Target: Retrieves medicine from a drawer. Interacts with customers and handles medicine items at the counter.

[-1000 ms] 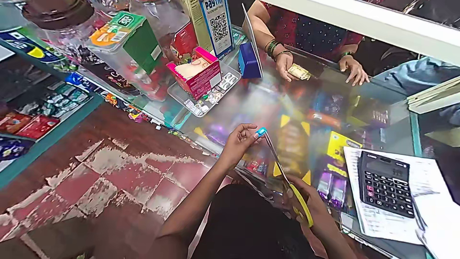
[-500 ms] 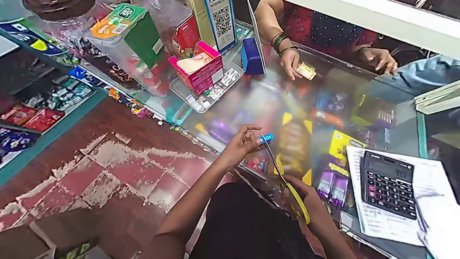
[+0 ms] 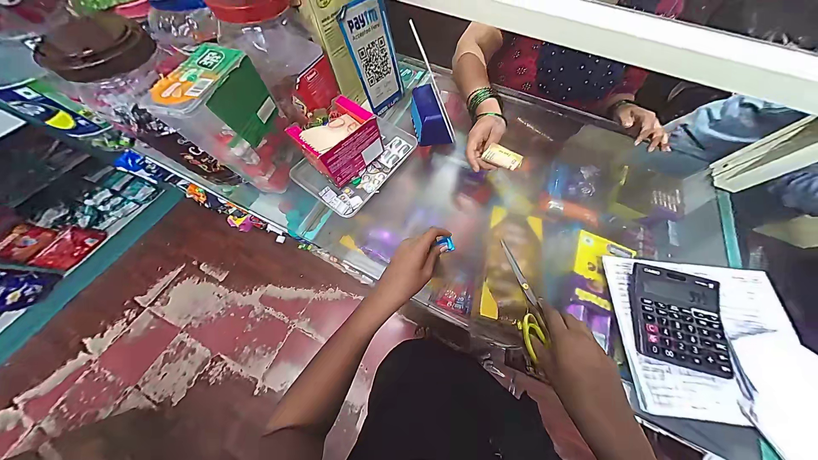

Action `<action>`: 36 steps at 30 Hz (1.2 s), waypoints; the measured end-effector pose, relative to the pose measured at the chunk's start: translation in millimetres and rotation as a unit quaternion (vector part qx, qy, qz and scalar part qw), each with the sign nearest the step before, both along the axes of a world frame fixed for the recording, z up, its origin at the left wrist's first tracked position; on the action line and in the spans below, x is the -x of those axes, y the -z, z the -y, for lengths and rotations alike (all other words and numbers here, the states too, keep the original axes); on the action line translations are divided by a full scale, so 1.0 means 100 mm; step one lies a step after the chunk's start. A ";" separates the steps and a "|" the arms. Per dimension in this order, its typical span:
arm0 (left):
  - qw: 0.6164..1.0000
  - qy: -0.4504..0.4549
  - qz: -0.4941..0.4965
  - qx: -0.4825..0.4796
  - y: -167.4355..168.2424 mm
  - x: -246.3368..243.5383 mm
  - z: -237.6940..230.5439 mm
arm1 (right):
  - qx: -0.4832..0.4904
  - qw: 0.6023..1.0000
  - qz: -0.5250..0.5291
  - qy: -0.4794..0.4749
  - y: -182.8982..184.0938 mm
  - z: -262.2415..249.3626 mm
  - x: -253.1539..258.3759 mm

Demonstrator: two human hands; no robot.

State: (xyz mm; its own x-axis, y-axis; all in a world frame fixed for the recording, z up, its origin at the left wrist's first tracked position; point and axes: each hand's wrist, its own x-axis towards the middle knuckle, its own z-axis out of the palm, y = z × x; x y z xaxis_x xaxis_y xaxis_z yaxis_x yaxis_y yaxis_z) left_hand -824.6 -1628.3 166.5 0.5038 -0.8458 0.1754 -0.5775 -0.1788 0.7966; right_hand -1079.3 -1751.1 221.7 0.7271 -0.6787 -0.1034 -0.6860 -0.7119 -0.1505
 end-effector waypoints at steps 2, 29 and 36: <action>0.996 0.043 0.076 0.006 -0.09 -0.13 0.34 | 0.025 0.999 -0.031 -0.012 -0.06 0.00 -0.06; 0.910 -0.389 0.068 0.123 0.41 2.41 -1.61 | -0.008 0.911 0.136 -0.389 -0.65 0.09 -1.07; 0.775 -0.598 0.018 0.204 0.24 5.04 -2.44 | -0.410 0.507 -0.060 -0.756 0.02 -2.19 0.92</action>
